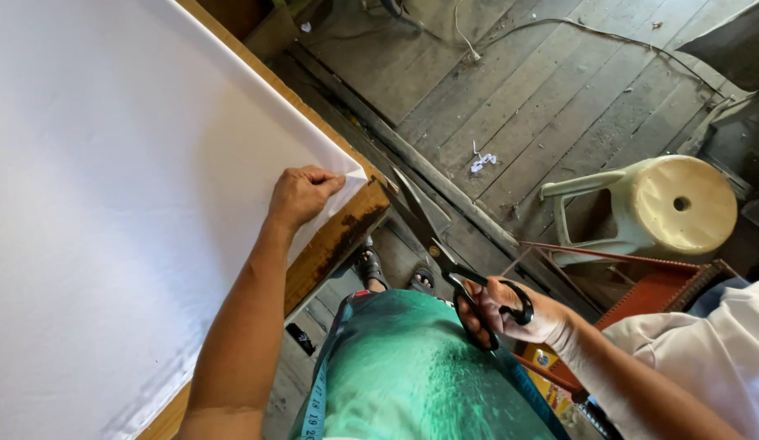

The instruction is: The person uses scissors to cut a large piece of white fabric along a straight line on a cutting table.

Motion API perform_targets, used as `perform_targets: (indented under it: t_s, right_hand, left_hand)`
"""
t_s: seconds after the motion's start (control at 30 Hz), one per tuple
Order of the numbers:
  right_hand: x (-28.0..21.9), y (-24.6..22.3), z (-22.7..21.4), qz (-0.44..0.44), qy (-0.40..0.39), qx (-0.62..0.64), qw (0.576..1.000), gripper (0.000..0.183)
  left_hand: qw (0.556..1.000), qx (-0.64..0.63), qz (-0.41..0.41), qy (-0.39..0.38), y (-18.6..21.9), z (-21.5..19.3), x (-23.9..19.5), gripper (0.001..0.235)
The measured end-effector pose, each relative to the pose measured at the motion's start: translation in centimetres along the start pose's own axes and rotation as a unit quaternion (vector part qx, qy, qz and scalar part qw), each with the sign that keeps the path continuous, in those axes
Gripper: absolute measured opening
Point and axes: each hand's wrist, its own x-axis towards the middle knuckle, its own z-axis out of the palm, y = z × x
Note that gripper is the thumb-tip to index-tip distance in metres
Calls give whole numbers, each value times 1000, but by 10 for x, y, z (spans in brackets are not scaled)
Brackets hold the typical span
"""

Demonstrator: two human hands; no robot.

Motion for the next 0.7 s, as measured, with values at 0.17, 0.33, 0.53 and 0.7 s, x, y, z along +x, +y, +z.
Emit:
perform_targets:
  t_s: [0.17, 0.33, 0.53, 0.7]
  right_hand:
    - [15, -16, 3, 2, -50, -44, 998, 59]
    - [34, -19, 4, 15, -67, -38, 997, 62]
    - [51, -9, -34, 57, -78, -32, 995, 74]
    - [54, -9, -43, 74, -96, -28, 992, 81]
  left_hand:
    - [999, 20, 24, 8, 7, -4, -5, 24]
    - [996, 55, 67, 20, 4, -2, -9, 23]
    - [983, 104, 133, 68, -17, 12, 1, 17]
    - [976, 97, 174, 91, -26, 14, 5, 13]
